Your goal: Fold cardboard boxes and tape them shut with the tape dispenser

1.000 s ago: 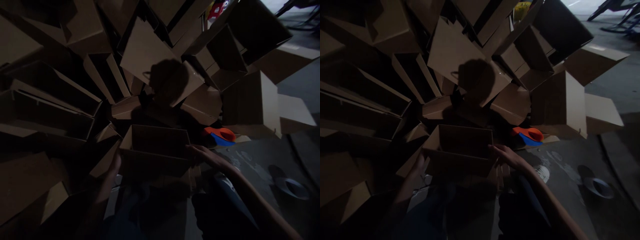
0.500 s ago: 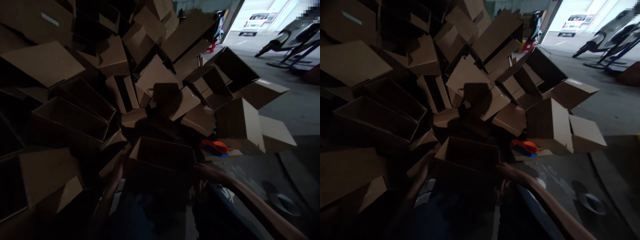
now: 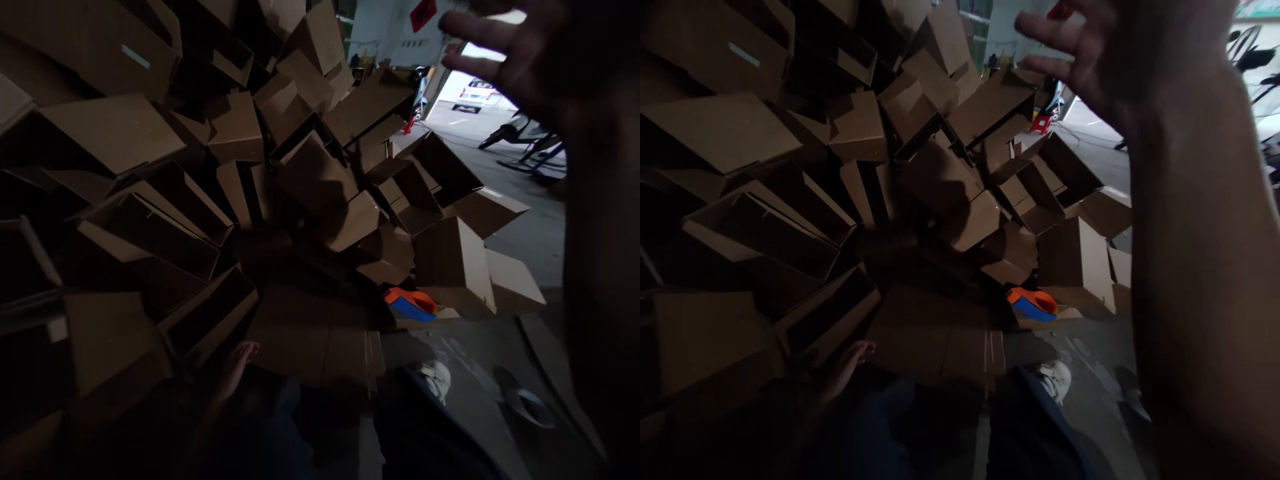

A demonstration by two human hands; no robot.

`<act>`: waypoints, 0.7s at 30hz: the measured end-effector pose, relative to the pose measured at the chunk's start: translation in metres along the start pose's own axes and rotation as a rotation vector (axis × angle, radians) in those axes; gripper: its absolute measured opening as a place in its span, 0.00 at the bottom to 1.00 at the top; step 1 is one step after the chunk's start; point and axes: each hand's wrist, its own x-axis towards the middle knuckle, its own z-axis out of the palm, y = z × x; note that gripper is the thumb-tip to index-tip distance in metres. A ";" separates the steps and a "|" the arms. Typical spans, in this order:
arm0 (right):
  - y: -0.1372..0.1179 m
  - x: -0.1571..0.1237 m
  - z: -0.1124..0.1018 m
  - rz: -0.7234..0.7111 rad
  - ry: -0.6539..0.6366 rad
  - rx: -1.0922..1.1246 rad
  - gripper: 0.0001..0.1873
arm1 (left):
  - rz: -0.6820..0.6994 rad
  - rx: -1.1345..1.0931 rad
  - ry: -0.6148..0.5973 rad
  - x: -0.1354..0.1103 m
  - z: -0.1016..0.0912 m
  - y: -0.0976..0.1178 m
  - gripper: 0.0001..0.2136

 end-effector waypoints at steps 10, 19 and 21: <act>0.138 -0.238 0.045 0.694 -0.329 -0.291 0.33 | 0.102 0.088 -0.183 0.005 -0.001 -0.011 0.25; 0.202 -0.418 -0.017 1.059 0.167 -0.581 0.35 | 0.195 0.188 -0.242 0.013 0.000 -0.005 0.20; 0.212 -0.419 -0.021 1.072 -0.124 -0.899 0.26 | 0.251 0.186 -0.221 0.017 0.010 -0.001 0.19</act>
